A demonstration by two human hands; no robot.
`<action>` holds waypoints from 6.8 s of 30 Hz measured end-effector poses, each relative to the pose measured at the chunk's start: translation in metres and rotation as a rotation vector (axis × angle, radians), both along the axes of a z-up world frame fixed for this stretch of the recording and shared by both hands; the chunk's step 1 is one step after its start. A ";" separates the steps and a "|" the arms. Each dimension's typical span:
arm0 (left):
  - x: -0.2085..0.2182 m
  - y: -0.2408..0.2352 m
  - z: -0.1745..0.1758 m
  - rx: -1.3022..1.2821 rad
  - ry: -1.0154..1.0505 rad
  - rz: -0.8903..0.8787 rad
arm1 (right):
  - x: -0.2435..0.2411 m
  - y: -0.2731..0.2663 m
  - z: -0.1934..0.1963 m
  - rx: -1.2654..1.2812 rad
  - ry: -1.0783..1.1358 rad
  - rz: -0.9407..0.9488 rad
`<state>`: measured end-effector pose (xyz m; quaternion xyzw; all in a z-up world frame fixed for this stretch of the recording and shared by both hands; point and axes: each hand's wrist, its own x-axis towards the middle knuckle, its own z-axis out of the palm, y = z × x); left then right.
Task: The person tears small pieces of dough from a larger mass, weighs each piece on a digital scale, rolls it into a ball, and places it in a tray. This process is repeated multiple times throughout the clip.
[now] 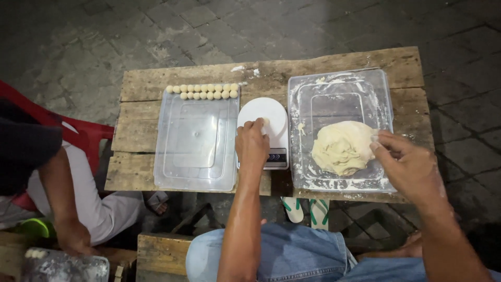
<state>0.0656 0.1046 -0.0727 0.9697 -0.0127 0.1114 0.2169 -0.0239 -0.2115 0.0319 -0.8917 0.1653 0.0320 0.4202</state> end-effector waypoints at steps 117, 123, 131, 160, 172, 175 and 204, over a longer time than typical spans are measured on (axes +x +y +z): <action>-0.177 -0.086 -0.014 -0.156 0.152 -0.104 | -0.040 -0.018 -0.144 -0.478 -0.433 0.069; -0.176 -0.092 -0.005 -0.198 0.129 -0.113 | -0.055 0.013 -0.108 -0.552 -0.310 -0.008; -0.177 -0.091 0.000 -0.248 0.136 -0.125 | -0.056 0.017 -0.110 -0.456 -0.176 -0.018; -0.200 -0.093 -0.015 -0.320 -0.015 -0.237 | -0.085 0.017 -0.121 0.258 -0.042 -0.343; -0.199 -0.096 -0.009 -0.609 0.050 -0.184 | -0.107 0.015 -0.097 0.640 -0.163 -0.284; -0.197 -0.105 0.004 -0.698 0.054 -0.221 | -0.110 0.018 -0.109 0.674 -0.095 -0.306; -0.143 -0.123 0.019 -1.243 0.407 0.028 | -0.097 0.036 -0.091 0.968 -0.339 -0.163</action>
